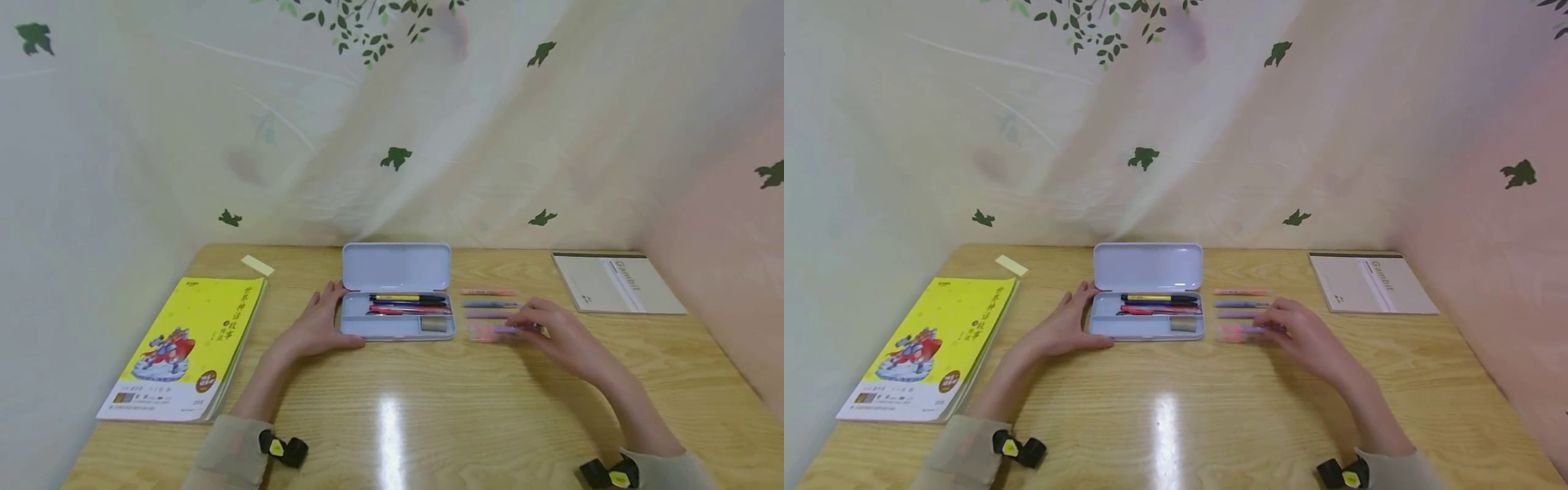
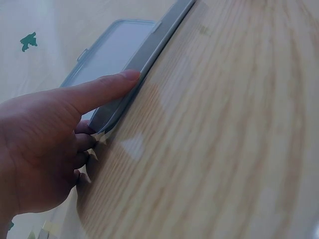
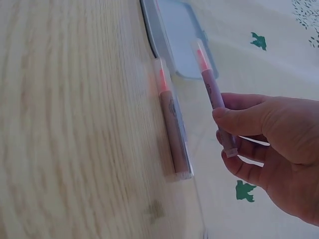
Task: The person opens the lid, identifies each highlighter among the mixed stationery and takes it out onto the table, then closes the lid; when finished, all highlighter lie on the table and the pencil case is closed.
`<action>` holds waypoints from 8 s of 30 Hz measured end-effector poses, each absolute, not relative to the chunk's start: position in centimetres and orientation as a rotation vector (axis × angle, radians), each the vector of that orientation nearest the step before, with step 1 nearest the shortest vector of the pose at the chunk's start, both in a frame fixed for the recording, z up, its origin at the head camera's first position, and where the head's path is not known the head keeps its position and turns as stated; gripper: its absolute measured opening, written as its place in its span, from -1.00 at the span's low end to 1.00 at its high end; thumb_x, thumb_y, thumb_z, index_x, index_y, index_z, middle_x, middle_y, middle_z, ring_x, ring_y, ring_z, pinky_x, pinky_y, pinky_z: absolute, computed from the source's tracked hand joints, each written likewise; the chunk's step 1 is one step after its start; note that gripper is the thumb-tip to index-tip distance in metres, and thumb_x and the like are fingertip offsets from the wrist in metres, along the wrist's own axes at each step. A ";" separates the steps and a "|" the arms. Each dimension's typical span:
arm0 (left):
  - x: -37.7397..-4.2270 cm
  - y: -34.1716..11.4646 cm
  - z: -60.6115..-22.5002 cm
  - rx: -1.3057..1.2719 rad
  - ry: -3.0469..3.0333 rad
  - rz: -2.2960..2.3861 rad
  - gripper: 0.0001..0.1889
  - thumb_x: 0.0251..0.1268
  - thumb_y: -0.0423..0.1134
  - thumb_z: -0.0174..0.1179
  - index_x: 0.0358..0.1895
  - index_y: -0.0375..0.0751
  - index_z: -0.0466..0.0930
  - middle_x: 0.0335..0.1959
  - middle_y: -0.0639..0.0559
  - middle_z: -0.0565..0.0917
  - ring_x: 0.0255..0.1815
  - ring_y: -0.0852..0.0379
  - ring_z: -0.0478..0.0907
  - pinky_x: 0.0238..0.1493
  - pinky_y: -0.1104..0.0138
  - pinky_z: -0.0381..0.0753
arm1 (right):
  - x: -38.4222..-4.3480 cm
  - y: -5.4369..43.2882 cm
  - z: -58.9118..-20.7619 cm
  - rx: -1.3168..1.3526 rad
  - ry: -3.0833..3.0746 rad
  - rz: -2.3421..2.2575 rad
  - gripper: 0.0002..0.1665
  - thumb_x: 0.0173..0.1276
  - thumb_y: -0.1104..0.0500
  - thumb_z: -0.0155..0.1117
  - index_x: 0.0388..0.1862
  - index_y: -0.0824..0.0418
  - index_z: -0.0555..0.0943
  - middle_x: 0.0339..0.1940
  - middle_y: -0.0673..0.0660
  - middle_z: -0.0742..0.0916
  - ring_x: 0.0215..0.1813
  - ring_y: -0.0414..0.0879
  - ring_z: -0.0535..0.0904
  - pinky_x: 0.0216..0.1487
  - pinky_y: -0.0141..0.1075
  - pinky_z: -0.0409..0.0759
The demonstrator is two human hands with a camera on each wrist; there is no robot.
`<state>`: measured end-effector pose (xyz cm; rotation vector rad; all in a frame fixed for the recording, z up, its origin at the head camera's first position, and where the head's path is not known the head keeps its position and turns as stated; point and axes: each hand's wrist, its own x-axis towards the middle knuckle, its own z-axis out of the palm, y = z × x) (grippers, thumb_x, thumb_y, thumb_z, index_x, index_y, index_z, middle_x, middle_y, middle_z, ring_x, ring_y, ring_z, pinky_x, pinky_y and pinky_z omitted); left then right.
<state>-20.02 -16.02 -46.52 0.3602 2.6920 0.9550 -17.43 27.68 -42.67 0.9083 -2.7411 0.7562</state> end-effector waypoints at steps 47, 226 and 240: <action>-20.1 -16.2 -46.6 0.375 2.681 0.953 0.17 0.05 0.20 0.52 0.62 -0.22 0.05 0.72 -0.28 -0.06 0.75 -0.30 -0.23 0.73 -0.17 -0.30 | -17.5 27.8 -43.2 0.936 -3.015 0.539 -0.76 0.19 0.35 0.53 -0.25 0.03 0.78 -0.29 -0.15 0.71 -0.22 -0.34 0.56 -0.18 -0.33 0.65; -19.2 -13.3 -47.1 1.167 3.018 0.100 -0.19 0.56 0.21 0.00 0.67 -0.12 0.03 0.71 -0.18 0.04 0.74 -0.19 -0.04 0.71 -0.11 0.02 | -21.2 14.9 -45.6 1.277 -2.876 -0.180 -0.13 0.59 -0.40 -0.17 0.72 -0.30 -0.20 0.71 0.28 0.17 0.65 0.22 0.24 0.56 0.18 0.36; -19.0 -13.3 -47.1 1.162 3.033 0.098 -0.18 0.54 0.23 0.02 0.67 -0.10 0.04 0.71 -0.16 0.05 0.73 -0.17 -0.02 0.72 -0.10 0.02 | -21.2 14.9 -45.3 1.283 -2.904 -0.196 -0.12 0.59 -0.40 -0.18 0.72 -0.30 -0.23 0.72 0.28 0.14 0.66 0.22 0.21 0.58 0.17 0.33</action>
